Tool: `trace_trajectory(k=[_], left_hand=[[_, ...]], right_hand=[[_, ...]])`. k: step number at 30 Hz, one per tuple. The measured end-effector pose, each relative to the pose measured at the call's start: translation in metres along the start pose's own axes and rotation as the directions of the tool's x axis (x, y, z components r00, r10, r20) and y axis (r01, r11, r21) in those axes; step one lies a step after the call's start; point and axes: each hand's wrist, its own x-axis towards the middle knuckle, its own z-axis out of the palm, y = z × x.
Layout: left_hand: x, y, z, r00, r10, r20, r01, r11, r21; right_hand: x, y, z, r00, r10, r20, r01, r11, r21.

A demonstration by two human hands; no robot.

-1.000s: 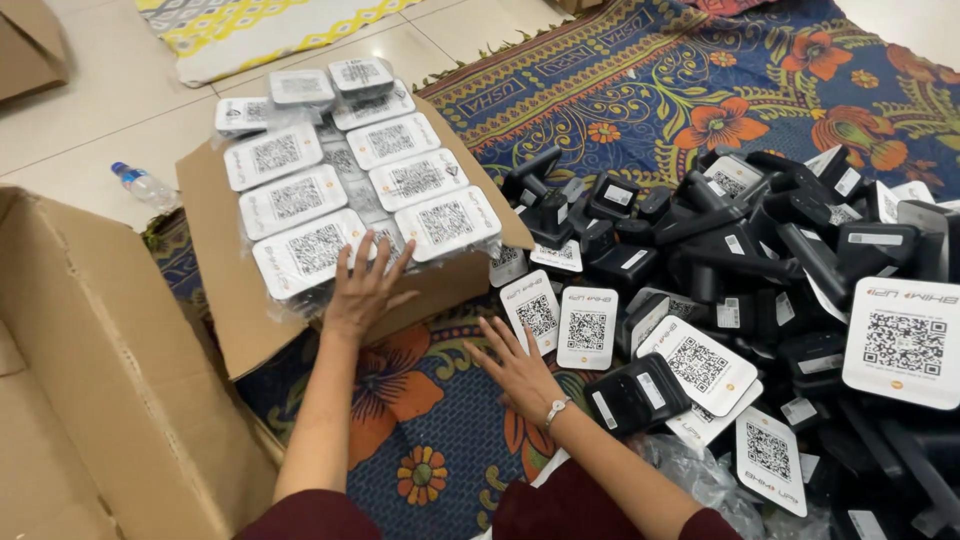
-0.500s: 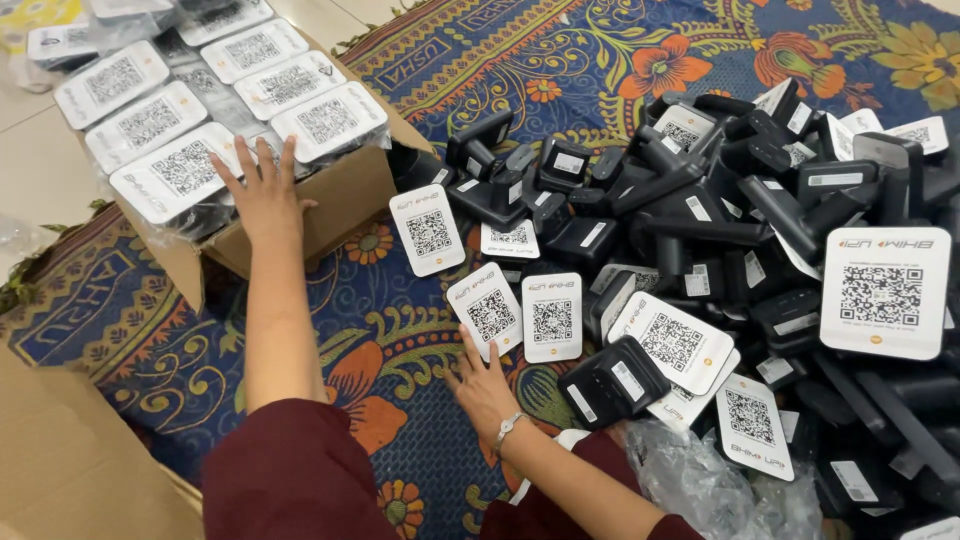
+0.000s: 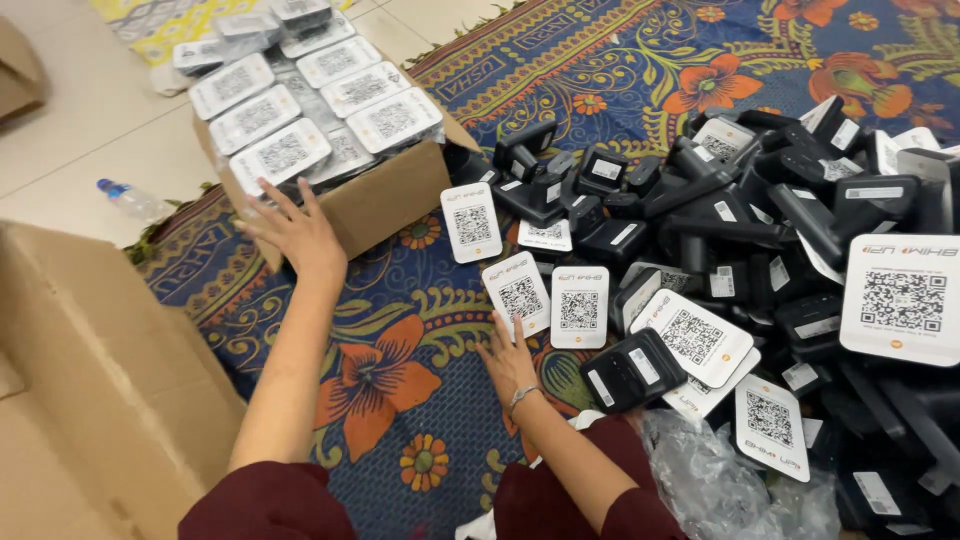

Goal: The person sits on a patterned rug and unpacks small black electronic devices from bubble wrap. They place the devices into a cardboard box, arranging them in neat rows. The person repeats this process, handling the devices and packaging materials by hand.

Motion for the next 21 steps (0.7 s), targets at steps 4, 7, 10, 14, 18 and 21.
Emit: trace_trajectory(k=[4,7,10,14,18,21], left_hand=[[-0.017,-0.087,-0.036,0.969,-0.236,-0.079,0.248,0.893,0.376],[-0.029,-0.151,-0.048,0.915,-0.393,-0.092,0.368,0.718,0.591],[-0.066,-0.188,-0.053,0.857,-0.514,-0.032,0.43,0.68,0.594],[-0.115,-0.212,-0.037,0.695,-0.605,0.39,0.499,0.795,0.344],[-0.129,-0.204,-0.058,0.89,-0.361,0.278,0.264,0.905,0.333],[-0.107,-0.186,-0.098,0.902,-0.319,0.291,0.26,0.939,0.225]], right_hand=[[0.006,-0.025,0.057,1.0,0.015,-0.025,-0.018,0.991,-0.131],[0.024,-0.048,0.161,0.986,0.099,-0.131,-0.101,0.995,-0.007],[-0.051,-0.019,0.073,0.997,0.079,0.019,-0.081,0.933,0.351],[-0.08,-0.003,0.083,0.993,0.08,-0.082,-0.046,0.934,0.355],[-0.088,-0.004,0.109,0.964,0.117,-0.24,0.0,0.898,0.441],[-0.109,0.001,0.078,0.974,0.123,-0.188,-0.018,0.878,0.479]])
